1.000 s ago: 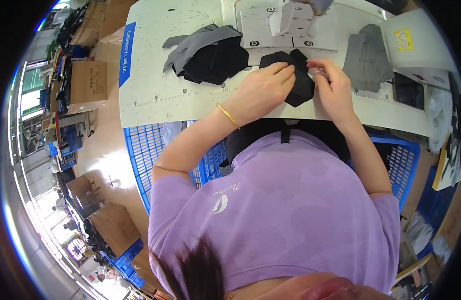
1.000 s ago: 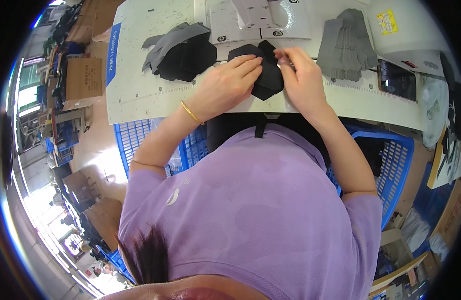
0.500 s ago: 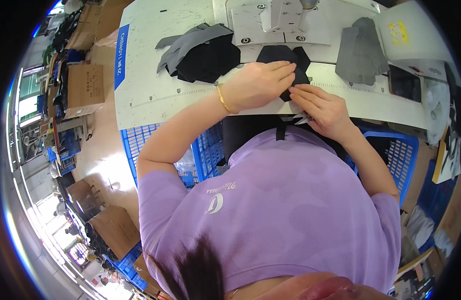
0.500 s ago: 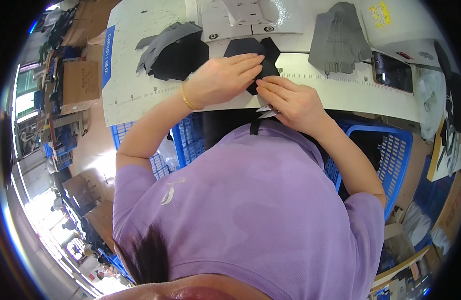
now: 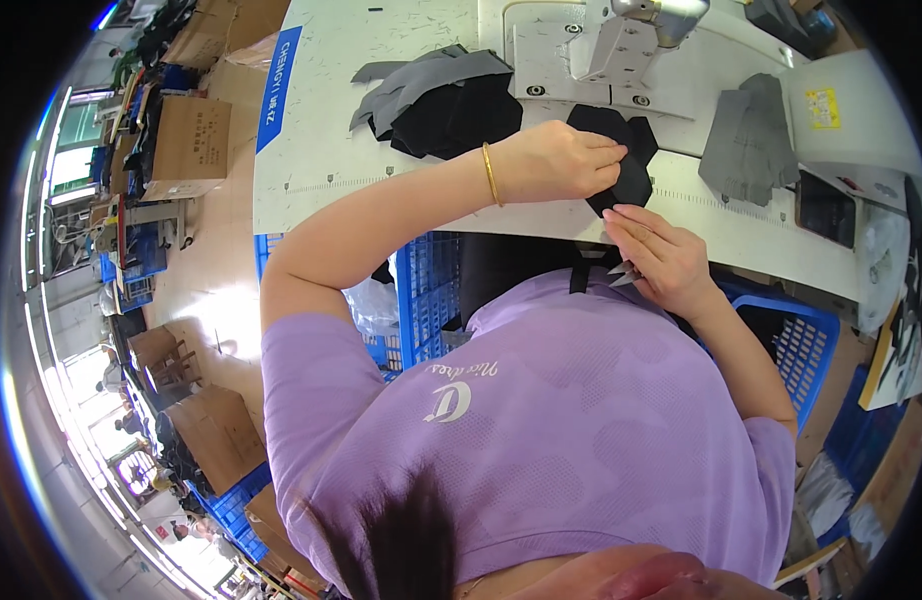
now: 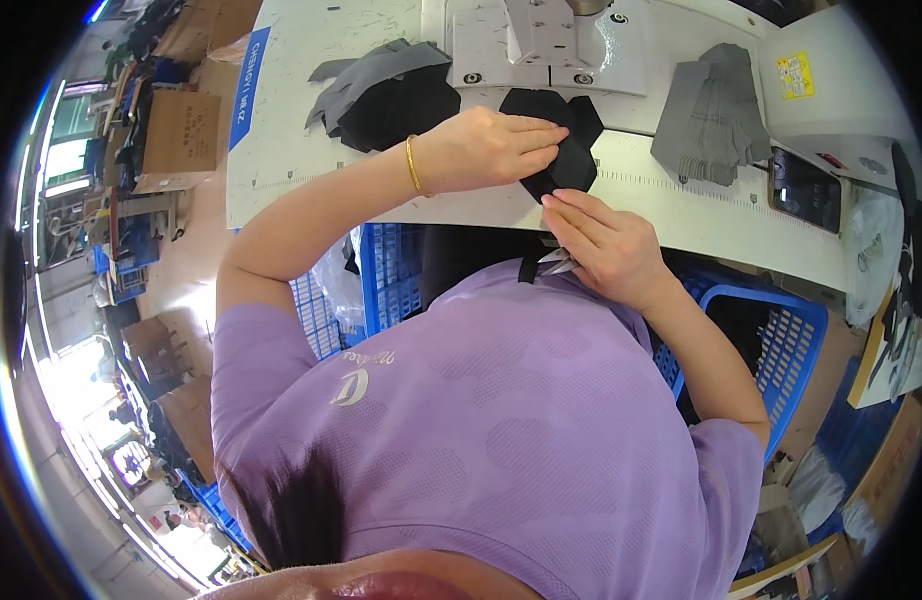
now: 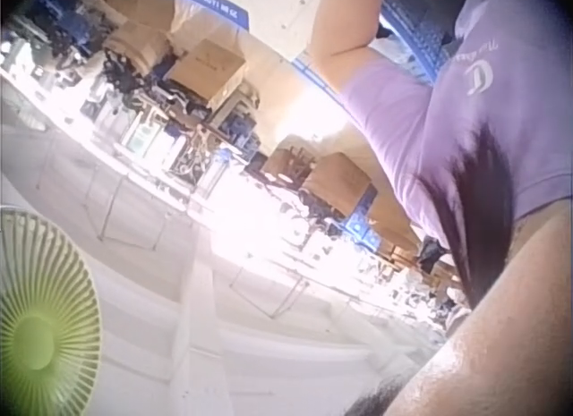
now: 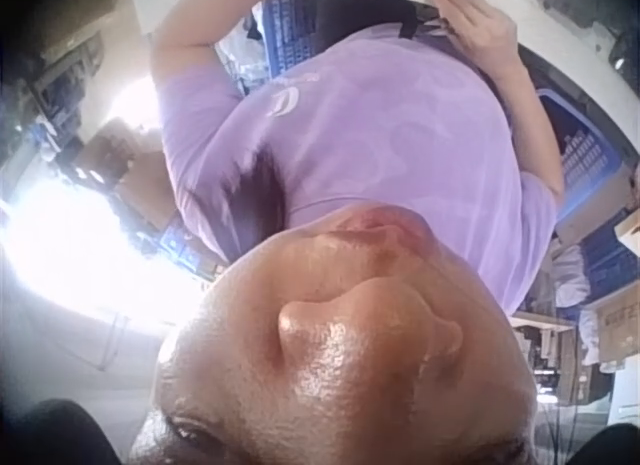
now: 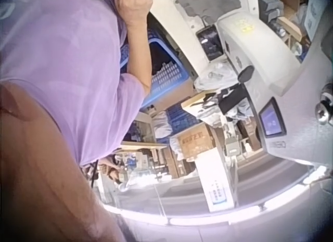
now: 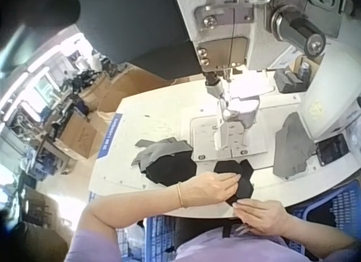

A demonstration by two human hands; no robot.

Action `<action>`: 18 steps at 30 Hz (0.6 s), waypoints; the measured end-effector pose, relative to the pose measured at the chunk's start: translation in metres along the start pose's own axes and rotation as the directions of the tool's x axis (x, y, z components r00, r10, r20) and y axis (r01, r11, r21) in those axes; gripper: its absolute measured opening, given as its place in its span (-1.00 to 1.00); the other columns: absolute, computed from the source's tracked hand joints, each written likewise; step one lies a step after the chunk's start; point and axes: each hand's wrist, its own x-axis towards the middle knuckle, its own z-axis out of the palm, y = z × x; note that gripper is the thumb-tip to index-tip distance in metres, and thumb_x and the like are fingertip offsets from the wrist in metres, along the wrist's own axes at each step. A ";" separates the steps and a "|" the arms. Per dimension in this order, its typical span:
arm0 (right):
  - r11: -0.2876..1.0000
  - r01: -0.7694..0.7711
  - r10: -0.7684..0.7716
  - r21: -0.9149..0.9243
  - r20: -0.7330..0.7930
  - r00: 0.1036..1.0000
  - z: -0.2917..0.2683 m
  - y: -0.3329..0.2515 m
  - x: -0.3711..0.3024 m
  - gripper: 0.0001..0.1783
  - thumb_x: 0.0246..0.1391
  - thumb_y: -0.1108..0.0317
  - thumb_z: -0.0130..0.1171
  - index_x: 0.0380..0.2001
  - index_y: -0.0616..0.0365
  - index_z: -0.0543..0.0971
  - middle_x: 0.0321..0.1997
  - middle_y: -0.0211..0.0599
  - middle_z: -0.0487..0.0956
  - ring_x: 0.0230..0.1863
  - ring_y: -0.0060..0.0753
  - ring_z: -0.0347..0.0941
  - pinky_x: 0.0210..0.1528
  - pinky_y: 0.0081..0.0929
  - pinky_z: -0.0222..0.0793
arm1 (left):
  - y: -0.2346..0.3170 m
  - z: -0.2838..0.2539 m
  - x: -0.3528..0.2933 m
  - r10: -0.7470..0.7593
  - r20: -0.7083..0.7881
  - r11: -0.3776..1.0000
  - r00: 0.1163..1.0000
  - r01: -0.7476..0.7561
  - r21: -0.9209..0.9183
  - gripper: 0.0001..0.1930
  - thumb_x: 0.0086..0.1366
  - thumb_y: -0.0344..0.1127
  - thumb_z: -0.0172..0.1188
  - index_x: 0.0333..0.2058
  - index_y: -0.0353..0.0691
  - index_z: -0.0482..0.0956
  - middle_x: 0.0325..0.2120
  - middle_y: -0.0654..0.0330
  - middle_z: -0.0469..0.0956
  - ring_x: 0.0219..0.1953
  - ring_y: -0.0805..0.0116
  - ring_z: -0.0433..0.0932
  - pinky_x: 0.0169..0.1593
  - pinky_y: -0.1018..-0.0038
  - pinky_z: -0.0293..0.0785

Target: Using a sewing machine to stitch together components of a shoe upper.

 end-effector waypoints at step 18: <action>0.995 -0.098 0.098 0.002 -0.058 0.993 0.003 -0.002 -0.005 -0.61 -0.26 0.58 0.18 -0.22 0.21 0.60 -0.08 -0.34 0.64 -0.01 -0.38 0.58 -0.34 -0.54 0.54 | -0.027 -0.006 0.017 0.246 0.055 0.964 0.968 -0.250 0.087 -0.70 0.12 -0.37 0.16 -0.15 -0.33 0.56 0.00 0.10 0.54 0.00 0.32 0.54 -0.24 0.58 0.62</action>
